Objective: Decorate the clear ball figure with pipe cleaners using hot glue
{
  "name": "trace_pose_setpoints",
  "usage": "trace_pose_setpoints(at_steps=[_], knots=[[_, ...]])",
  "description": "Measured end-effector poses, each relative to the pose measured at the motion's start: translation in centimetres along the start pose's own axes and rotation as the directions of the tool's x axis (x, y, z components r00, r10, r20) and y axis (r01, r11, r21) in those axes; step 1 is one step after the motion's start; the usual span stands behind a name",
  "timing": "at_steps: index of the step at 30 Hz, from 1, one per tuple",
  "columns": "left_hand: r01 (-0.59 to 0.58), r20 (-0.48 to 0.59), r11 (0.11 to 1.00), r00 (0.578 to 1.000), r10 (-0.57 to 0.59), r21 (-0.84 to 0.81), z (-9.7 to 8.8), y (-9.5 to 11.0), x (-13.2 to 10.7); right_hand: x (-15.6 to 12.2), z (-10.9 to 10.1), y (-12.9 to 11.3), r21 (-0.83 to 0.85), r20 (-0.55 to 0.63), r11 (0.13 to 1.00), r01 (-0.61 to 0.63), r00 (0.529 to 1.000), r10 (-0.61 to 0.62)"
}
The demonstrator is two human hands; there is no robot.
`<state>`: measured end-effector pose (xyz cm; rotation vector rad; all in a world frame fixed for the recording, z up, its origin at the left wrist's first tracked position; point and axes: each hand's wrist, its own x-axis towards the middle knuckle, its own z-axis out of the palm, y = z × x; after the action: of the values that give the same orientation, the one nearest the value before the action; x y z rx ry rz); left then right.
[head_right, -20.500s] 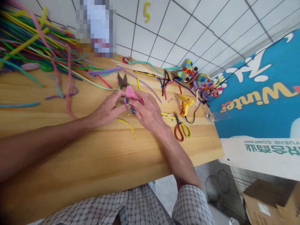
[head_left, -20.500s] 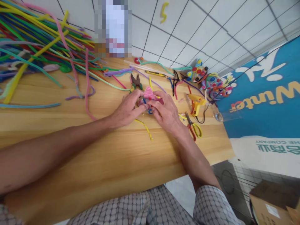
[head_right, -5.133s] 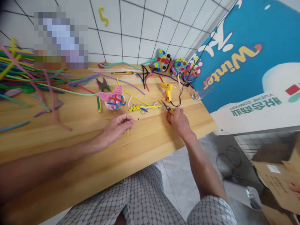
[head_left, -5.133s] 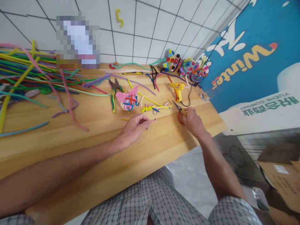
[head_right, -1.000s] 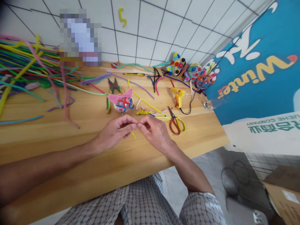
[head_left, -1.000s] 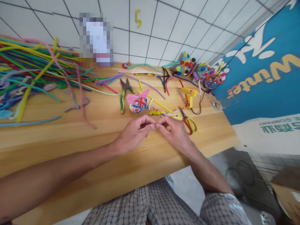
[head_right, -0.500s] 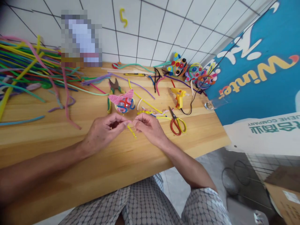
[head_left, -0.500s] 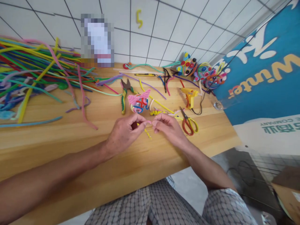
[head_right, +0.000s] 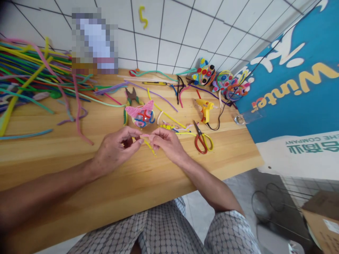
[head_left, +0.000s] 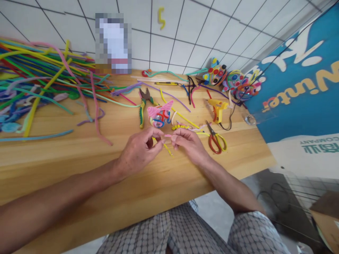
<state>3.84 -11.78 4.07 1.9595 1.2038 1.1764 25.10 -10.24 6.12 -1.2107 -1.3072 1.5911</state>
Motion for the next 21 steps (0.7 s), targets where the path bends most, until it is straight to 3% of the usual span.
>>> trace_pose_setpoints(at_steps=[8, 12, 21], knots=[[0.029, 0.036, 0.999, 0.999, -0.030, 0.026, -0.1, -0.3, -0.1, -0.2, -0.1, 1.3, 0.024, 0.046, 1.000, -0.017, 0.999, 0.016], [0.036, 0.049, 0.998, 0.998, -0.038, 0.044, -0.3, -0.5, -0.1, 0.2, -0.6, 1.5, 0.087, -0.001, 0.996, 0.011, 1.000, -0.011], [0.032, 0.065, 0.997, 0.997, -0.036, 0.065, 0.0, -0.9, -0.4, 0.0, 0.4, 1.3, -0.079, 0.037, 0.997, 0.007, 0.999, -0.004]])
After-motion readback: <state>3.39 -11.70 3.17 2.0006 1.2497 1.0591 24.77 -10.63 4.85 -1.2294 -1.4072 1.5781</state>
